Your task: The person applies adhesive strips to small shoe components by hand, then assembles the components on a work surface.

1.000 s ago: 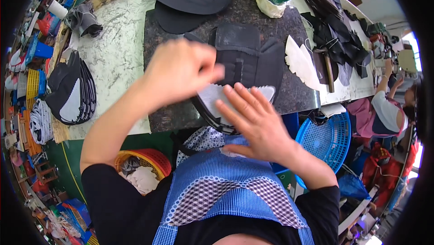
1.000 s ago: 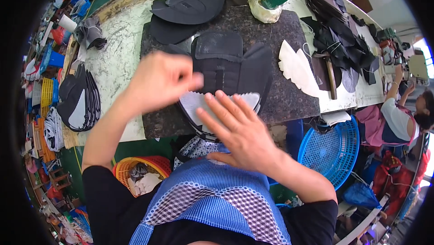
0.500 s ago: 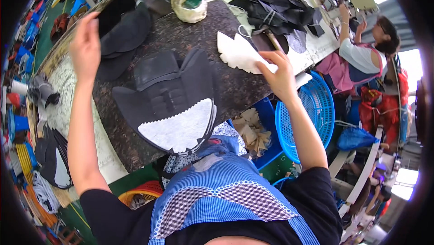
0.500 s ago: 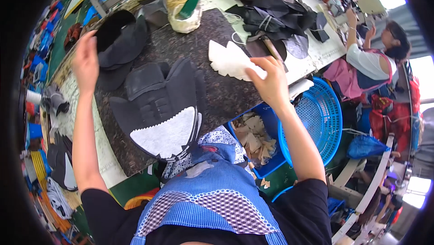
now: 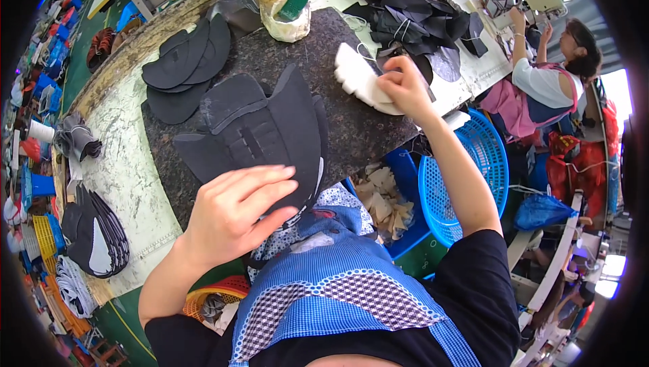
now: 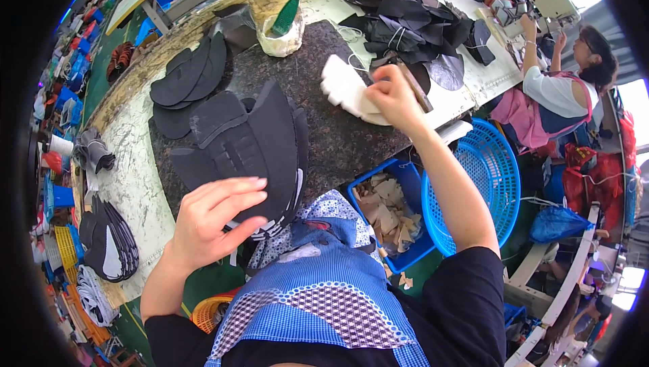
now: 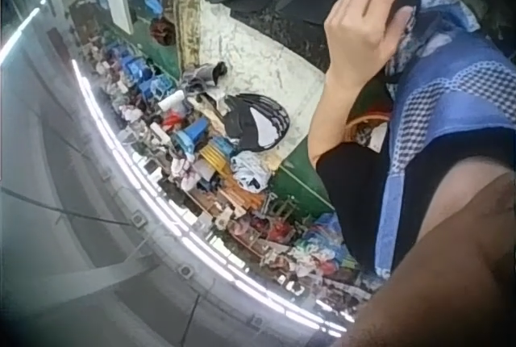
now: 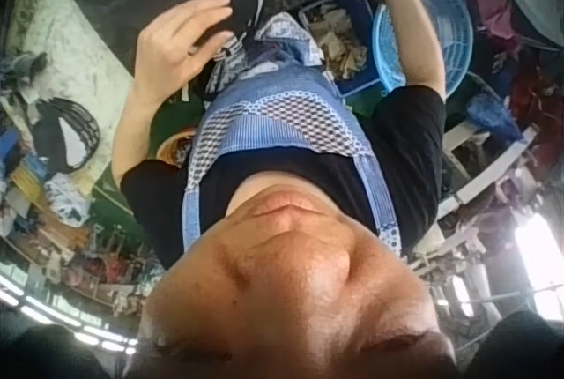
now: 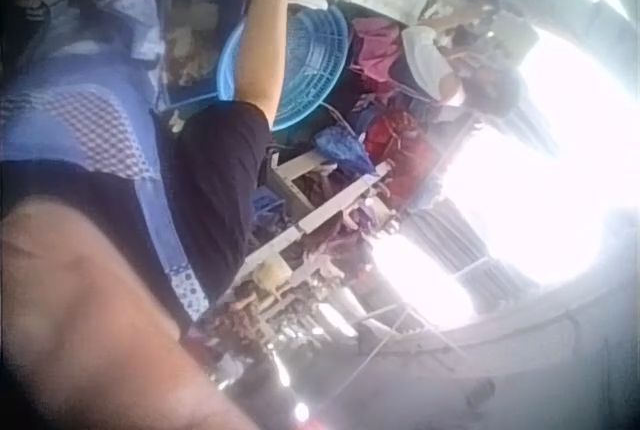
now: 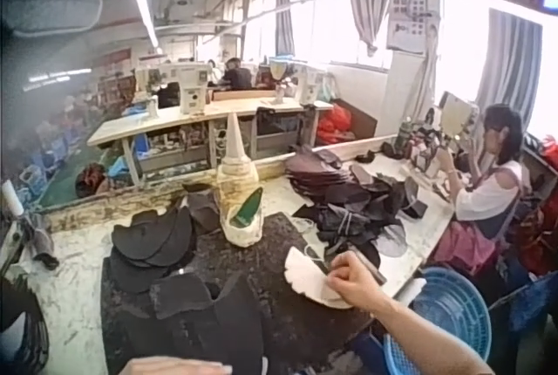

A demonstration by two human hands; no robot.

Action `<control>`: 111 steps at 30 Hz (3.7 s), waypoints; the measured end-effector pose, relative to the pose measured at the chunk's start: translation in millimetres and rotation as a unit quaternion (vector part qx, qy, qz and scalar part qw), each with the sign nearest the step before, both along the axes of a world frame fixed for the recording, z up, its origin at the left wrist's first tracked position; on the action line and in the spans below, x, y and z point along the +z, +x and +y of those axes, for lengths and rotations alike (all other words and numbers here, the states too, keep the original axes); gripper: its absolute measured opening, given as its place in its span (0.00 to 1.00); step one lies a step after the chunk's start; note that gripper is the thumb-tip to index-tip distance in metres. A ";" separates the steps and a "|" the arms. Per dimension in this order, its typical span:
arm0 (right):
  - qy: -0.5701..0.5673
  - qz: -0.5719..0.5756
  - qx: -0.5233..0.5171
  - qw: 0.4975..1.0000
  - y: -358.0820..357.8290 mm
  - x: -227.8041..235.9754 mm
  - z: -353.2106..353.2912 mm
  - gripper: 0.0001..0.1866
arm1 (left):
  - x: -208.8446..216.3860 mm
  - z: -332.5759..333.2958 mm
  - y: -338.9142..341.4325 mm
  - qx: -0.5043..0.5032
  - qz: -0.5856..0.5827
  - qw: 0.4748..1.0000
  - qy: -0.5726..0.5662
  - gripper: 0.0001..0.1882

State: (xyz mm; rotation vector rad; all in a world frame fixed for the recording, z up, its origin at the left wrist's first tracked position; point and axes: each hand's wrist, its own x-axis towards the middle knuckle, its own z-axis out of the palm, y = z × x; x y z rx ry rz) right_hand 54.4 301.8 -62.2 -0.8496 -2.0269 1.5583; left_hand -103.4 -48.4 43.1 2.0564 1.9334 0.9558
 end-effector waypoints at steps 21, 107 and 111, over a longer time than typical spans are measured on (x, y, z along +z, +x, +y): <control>-0.023 0.221 -0.003 0.975 45.3 71.8 -59.3 0.30 | -8.1 208.1 9.0 -0.060 -0.146 0.984 -0.085 0.19; 0.499 -0.058 0.385 0.774 -21.3 73.2 -203.7 0.51 | -31.1 -32.2 -43.4 0.229 -0.229 0.934 -0.153 0.07; 0.483 -0.106 0.419 0.761 -17.1 58.8 -211.2 0.55 | -29.5 -49.7 -66.5 0.368 0.059 0.927 -0.034 0.09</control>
